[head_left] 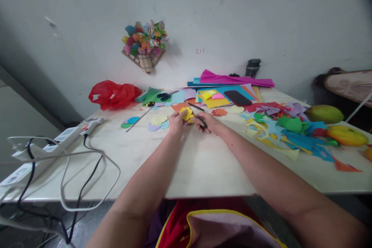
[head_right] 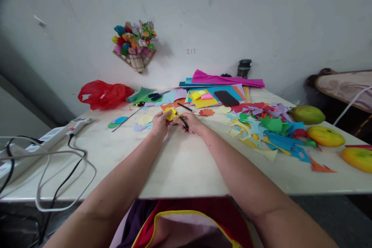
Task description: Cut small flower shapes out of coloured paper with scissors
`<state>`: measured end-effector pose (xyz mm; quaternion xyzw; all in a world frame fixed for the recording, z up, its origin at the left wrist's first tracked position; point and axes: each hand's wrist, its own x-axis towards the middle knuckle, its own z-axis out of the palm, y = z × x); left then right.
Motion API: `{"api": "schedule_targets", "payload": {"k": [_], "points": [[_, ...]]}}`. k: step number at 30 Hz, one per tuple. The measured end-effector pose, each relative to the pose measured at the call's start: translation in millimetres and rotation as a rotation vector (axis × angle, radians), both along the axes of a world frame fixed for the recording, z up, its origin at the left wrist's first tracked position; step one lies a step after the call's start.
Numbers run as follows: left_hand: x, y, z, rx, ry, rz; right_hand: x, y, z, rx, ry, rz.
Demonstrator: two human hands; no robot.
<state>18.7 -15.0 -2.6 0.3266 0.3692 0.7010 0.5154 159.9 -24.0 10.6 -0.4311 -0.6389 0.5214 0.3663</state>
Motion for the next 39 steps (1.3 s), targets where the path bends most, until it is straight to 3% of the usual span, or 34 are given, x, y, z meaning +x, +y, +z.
{"api": "schedule_targets", "payload": {"k": [25,39], "points": [[-1.6,2.8,-1.7,0.011,0.047,0.012,5.6,5.0,-4.7,0.040,0.005,0.022],[-3.1,6.6,-5.3,0.015,0.048,0.008,2.3,-0.3,2.8,-0.014,0.025,-0.005]]}}
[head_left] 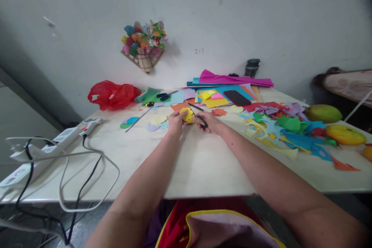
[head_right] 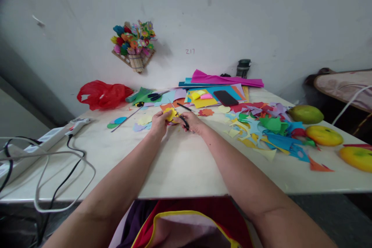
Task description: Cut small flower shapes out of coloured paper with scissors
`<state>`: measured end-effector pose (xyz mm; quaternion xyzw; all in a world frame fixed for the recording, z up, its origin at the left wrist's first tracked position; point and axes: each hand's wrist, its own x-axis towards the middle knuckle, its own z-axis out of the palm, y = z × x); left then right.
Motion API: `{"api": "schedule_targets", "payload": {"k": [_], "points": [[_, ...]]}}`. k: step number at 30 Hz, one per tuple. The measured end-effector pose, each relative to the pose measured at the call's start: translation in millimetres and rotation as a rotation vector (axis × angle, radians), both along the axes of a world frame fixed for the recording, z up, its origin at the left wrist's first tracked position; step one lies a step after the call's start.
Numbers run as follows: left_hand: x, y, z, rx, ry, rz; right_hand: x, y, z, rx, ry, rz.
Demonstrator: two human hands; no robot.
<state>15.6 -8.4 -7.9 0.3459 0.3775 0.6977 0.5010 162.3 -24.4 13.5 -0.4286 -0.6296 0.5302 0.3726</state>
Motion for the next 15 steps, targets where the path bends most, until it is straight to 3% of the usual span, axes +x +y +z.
{"api": "schedule_targets", "payload": {"k": [15], "points": [[-1.5,-4.7,3.9,0.005,0.015,-0.026,-1.4,-2.7,4.0,-0.029,0.014,-0.001]]}}
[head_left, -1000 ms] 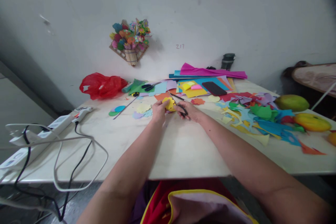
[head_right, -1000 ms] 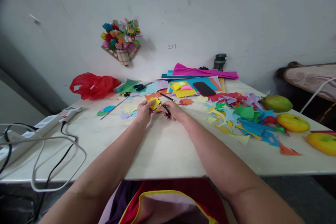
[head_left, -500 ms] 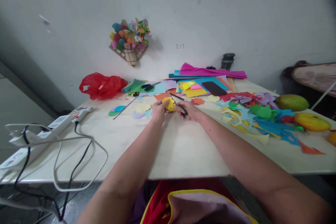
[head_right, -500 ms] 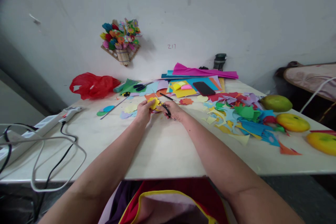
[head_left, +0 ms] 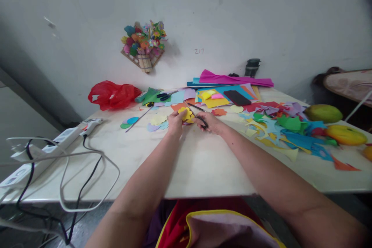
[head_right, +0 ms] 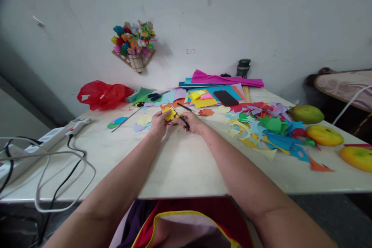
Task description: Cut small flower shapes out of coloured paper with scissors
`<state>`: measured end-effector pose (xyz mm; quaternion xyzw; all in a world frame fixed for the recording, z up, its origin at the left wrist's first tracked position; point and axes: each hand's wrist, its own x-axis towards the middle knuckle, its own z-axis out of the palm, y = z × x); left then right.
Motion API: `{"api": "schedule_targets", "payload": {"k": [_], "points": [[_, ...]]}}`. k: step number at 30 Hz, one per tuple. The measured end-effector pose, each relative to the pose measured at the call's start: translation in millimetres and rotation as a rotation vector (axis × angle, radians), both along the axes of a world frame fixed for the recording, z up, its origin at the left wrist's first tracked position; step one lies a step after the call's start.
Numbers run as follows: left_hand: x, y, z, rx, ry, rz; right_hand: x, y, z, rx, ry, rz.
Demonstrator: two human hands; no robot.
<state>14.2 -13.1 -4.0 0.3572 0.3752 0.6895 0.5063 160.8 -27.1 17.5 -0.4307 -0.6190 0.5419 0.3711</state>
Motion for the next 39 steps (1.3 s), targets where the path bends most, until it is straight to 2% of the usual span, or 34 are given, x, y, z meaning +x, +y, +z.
{"api": "schedule_targets", "payload": {"k": [11,39], "points": [[0.2,-1.3,1.0,0.031,-0.020,-0.027,3.6,1.8,-3.3,0.026,-0.018,0.050],[3.3,-2.0,-0.7,-0.026,-0.038,0.009,3.0,5.6,-7.3,0.074,-0.003,0.046]]}}
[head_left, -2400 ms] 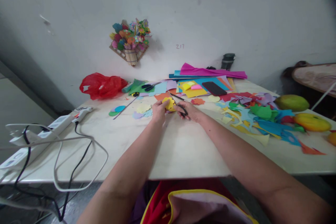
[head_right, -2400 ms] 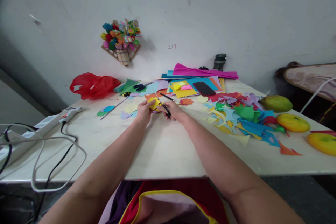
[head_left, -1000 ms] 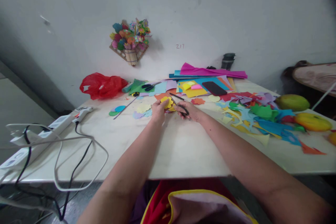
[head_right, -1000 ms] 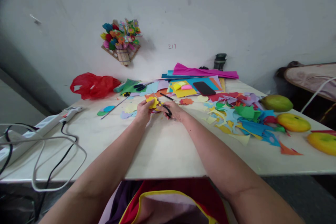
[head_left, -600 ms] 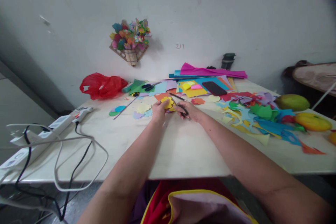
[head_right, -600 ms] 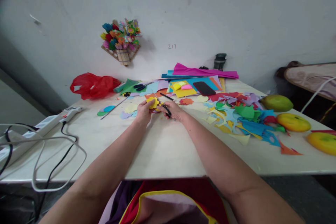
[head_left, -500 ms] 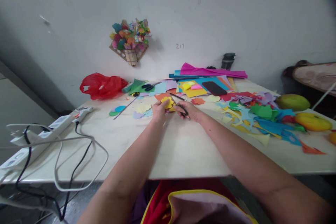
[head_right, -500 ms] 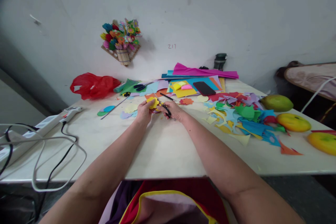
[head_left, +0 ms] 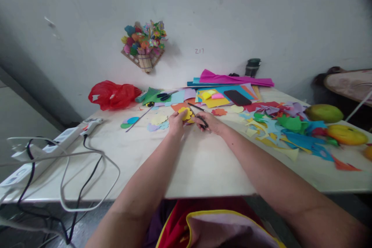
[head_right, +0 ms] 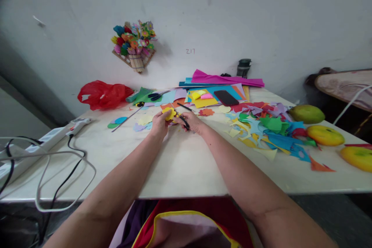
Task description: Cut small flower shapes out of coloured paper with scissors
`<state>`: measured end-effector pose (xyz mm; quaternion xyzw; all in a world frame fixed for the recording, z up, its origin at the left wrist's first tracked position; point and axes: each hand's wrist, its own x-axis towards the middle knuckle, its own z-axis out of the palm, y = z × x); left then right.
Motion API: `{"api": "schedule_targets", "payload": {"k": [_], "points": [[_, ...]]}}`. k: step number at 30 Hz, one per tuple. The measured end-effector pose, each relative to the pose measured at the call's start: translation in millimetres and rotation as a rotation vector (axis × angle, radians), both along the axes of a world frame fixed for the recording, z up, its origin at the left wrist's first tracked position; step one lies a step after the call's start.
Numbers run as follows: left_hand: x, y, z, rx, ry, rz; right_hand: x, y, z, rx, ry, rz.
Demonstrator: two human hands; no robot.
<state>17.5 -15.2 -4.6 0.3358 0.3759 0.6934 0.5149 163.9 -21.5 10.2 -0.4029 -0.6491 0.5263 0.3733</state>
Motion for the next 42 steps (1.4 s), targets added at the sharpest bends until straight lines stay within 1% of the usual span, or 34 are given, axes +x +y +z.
{"api": "schedule_targets", "payload": {"k": [4,8,13,21,26,31,42], "points": [[-2.5,-1.5,2.2,0.027,0.030,-0.059,2.6,-1.3,3.3,-0.034,-0.023,-0.011],[-7.7,-1.4,3.9,0.041,0.084,-0.121,5.8,-1.5,5.9,-0.045,-0.060,0.018],[-14.4,-1.8,7.4,0.038,0.145,-0.150,9.7,-1.4,7.7,-0.076,-0.060,0.029],[-17.6,-2.5,8.9,0.067,0.215,-0.264,16.2,3.2,5.1,-0.027,-0.062,0.079],[-20.0,-1.2,7.2,0.089,0.219,-0.285,18.7,2.8,6.5,-0.032,-0.105,0.109],[-22.2,-0.5,6.4,0.077,0.222,-0.312,20.5,-0.2,10.5,-0.027,-0.124,0.130],[-22.9,-0.6,6.9,0.065,0.231,-0.317,22.8,0.8,9.5,0.008,-0.160,0.153]]}}
